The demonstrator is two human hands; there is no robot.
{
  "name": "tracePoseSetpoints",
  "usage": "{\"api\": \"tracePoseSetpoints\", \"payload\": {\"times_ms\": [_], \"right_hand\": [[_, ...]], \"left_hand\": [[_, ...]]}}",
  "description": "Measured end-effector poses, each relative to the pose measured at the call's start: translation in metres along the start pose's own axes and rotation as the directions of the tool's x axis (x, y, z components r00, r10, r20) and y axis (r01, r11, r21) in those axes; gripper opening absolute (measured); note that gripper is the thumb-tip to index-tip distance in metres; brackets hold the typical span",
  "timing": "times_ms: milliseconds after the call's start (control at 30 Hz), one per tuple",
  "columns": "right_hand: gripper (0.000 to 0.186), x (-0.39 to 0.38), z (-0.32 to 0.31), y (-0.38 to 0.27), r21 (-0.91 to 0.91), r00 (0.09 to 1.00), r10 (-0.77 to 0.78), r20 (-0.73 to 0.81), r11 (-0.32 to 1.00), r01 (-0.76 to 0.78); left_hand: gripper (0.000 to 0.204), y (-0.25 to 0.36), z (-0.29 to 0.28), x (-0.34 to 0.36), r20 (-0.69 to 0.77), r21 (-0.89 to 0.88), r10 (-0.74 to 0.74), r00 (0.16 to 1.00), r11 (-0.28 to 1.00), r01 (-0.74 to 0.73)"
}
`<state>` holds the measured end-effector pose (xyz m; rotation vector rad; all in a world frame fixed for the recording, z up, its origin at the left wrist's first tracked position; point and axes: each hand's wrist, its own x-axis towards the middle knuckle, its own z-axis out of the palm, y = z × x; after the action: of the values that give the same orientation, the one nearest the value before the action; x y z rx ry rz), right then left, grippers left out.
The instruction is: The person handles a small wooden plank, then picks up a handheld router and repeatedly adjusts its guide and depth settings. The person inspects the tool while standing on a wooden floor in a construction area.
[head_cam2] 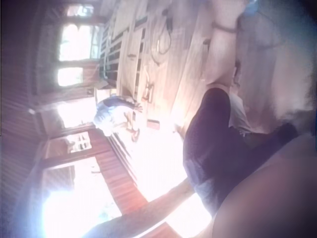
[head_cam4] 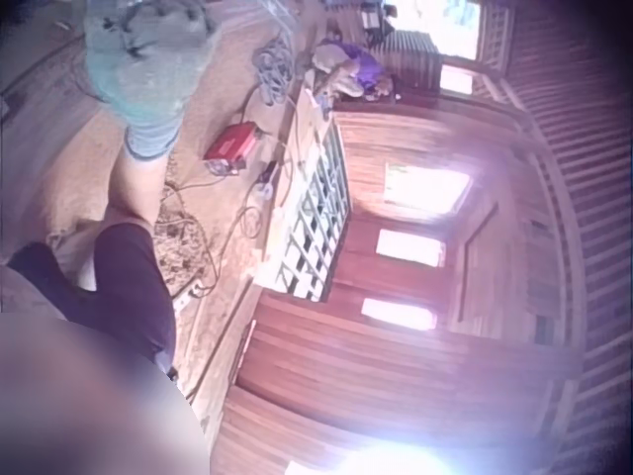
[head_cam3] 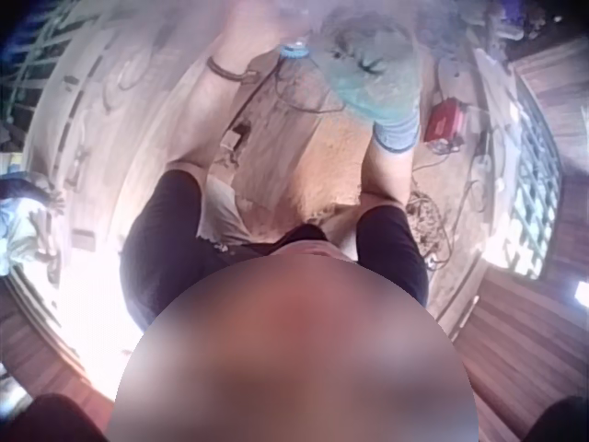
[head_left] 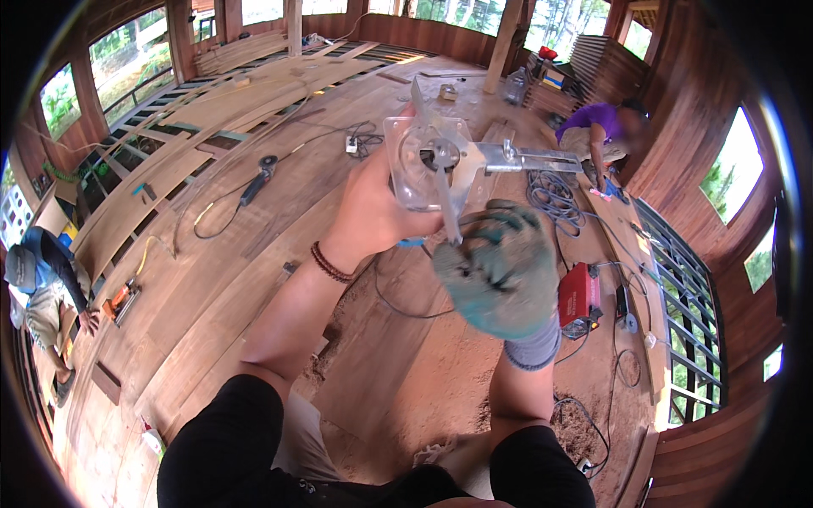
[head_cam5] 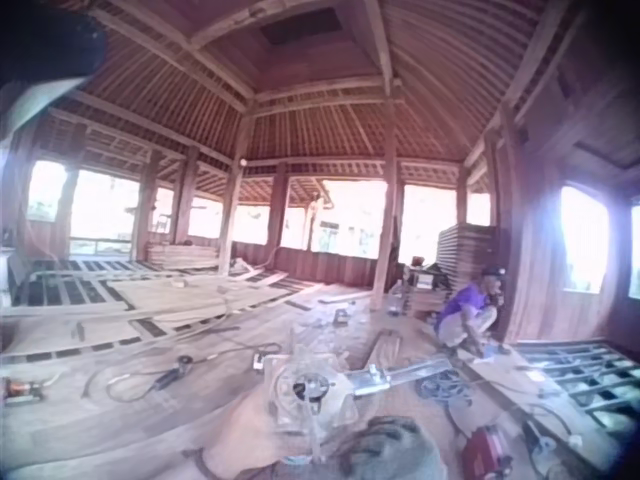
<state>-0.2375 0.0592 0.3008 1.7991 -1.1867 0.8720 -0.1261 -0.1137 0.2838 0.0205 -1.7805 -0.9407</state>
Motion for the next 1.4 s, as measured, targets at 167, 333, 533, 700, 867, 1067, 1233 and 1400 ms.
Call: {"api": "tracePoseSetpoints", "payload": {"times_ms": [167,333,533,700,867,1067,1233,1400], "right_hand": [[0.037,-0.018,0.0,0.033,0.11,0.941,0.329,0.074,0.936,-0.336],[0.056,-0.031,0.035,0.032,0.661,0.713,0.579,0.396,0.36,-0.659],[0.057,-0.029,0.05,0.026,0.686,0.667,0.508,0.545,0.187,-0.703],[0.054,-0.028,0.051,0.027,0.575,0.698,0.507,0.506,0.405,-0.711],[0.051,-0.028,0.05,0.026,0.61,0.691,0.519,0.503,0.353,-0.709],[0.04,-0.023,0.049,0.022,0.643,0.738,0.506,0.446,0.393,-0.658],[0.036,-0.024,0.05,0.025,0.569,0.709,0.523,0.473,0.433,-0.7],[0.035,-0.027,0.053,0.027,0.553,0.74,0.515,0.432,0.497,-0.669]], "left_hand": [[0.067,0.004,-0.004,0.004,0.129,-0.166,-0.294,0.947,0.935,0.313],[0.038,0.008,0.001,0.004,0.181,-0.397,-0.275,0.944,0.858,0.326],[0.033,0.004,0.003,0.001,0.18,-0.366,-0.296,0.938,0.865,0.343],[0.033,0.005,-0.002,0.002,0.212,-0.341,-0.327,0.921,0.859,0.383],[0.033,0.007,-0.002,0.002,0.221,-0.355,-0.335,0.916,0.847,0.396],[0.041,0.001,-0.003,0.003,0.234,-0.351,-0.378,0.896,0.826,0.44],[0.04,0.002,0.0,0.004,0.224,-0.44,-0.367,0.903,0.789,0.429],[0.052,0.005,-0.002,0.004,0.277,-0.352,-0.405,0.871,0.801,0.484]]}}
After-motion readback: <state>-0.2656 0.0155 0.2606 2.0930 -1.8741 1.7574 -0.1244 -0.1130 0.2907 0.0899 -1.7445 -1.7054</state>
